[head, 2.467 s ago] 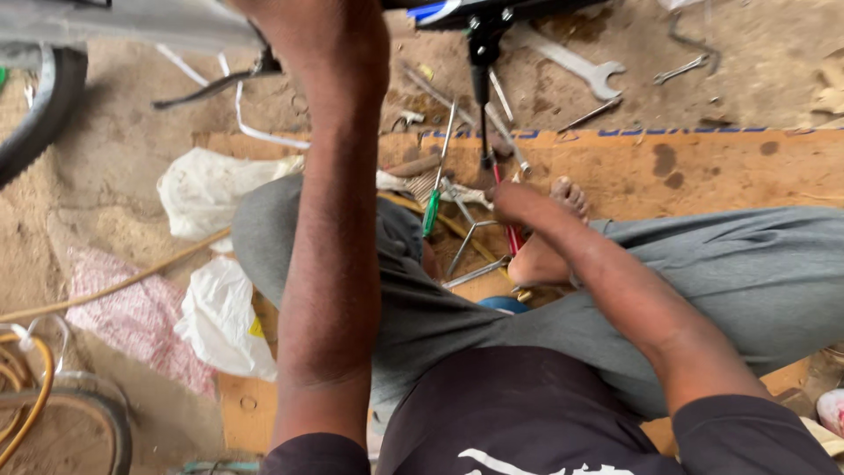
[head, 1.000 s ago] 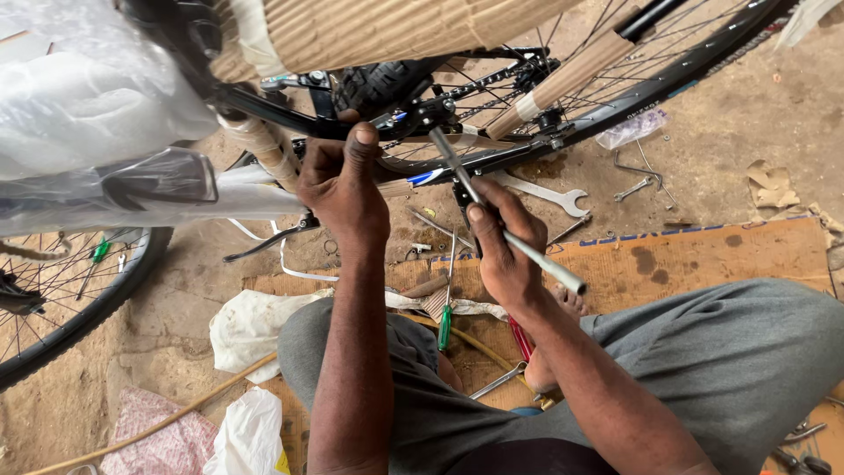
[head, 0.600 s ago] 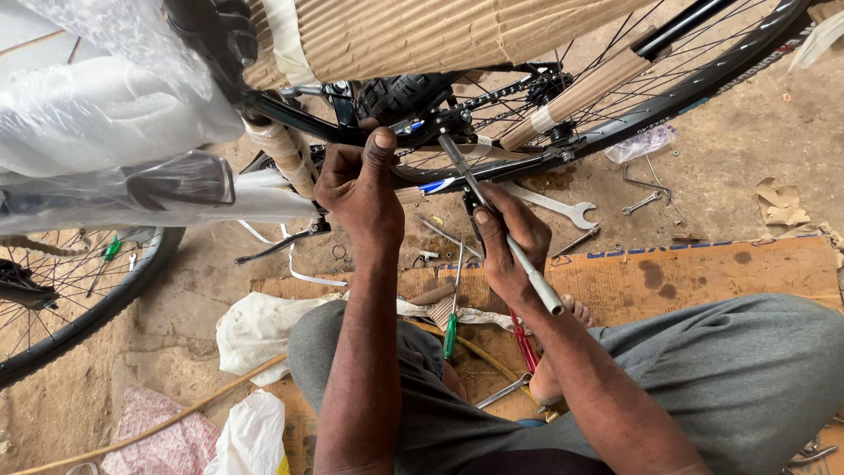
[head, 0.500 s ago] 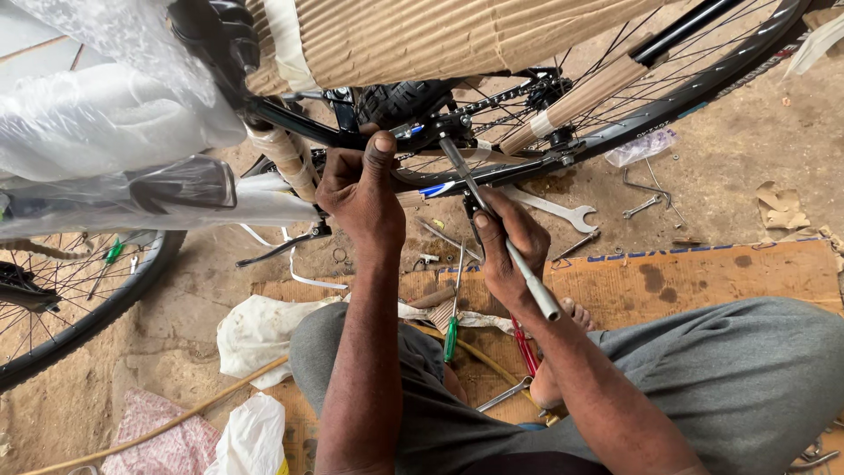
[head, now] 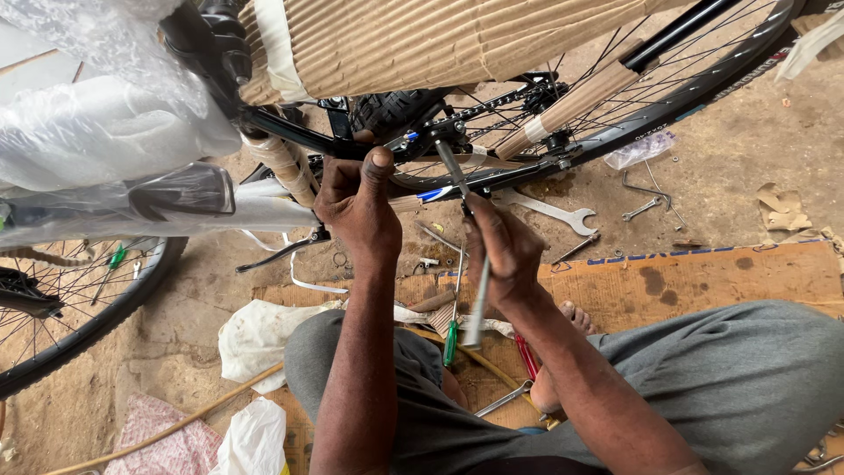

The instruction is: The person works on the derailleur and chain of a bicycle by hand and using tools, adjusting components and rotating the pedals.

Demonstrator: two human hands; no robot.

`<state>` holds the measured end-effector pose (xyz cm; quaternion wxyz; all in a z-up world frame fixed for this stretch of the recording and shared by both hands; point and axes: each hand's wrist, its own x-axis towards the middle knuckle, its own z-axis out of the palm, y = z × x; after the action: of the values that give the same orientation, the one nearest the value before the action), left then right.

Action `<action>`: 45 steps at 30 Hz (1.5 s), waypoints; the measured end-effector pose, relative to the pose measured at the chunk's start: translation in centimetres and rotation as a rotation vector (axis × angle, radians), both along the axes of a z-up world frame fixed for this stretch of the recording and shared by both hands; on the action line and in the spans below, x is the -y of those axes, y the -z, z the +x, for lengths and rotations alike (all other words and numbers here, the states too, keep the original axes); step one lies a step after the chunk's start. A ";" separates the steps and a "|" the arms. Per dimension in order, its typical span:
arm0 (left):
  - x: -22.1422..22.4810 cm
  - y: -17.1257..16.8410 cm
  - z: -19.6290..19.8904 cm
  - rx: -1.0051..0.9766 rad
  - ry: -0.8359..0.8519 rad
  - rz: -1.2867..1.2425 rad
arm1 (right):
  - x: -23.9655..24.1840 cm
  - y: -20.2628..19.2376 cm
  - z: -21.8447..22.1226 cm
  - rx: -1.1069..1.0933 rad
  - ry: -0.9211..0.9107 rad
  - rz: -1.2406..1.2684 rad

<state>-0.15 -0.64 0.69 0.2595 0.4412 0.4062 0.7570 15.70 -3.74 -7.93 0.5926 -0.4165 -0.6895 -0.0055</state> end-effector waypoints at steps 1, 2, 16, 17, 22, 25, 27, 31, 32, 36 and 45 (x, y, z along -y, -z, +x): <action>0.1 -0.1 0.0 -0.039 -0.012 0.006 | 0.1 0.0 0.0 0.000 0.000 0.000; 0.3 -0.1 0.0 -0.040 -0.013 0.006 | 0.4 0.0 -0.1 0.048 0.005 0.006; 0.7 1.0 0.1 0.035 0.018 -0.049 | -1.3 0.8 1.2 0.147 -0.038 0.080; 0.4 1.5 0.6 0.034 0.013 -0.043 | -1.6 0.8 1.5 0.150 -0.016 0.081; -1.7 6.8 3.7 0.442 0.162 0.240 | -2.3 -0.6 1.6 0.093 -0.020 0.149; -3.4 8.9 2.9 0.829 0.578 0.096 | -1.1 -2.1 2.0 0.072 -0.048 0.149; -3.7 8.3 2.7 0.869 0.647 0.058 | -1.1 -2.5 2.3 0.082 -0.069 0.144; -2.4 5.3 4.4 0.717 0.631 0.048 | -1.8 -1.7 1.9 0.059 -0.066 0.108; -2.6 4.6 4.6 0.715 0.630 0.048 | -1.7 -1.6 1.9 0.069 -0.061 0.091; -3.2 3.0 4.6 0.609 0.508 -0.054 | -1.1 -1.9 2.3 0.071 -0.079 0.095; -3.6 0.9 3.8 0.605 0.421 -0.270 | -0.8 -2.7 2.1 0.070 -0.084 0.063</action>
<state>3.64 2.93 -0.25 0.5730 0.2337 0.3080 0.7227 17.76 -2.90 -5.20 0.5808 -0.3678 -0.7261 -0.0167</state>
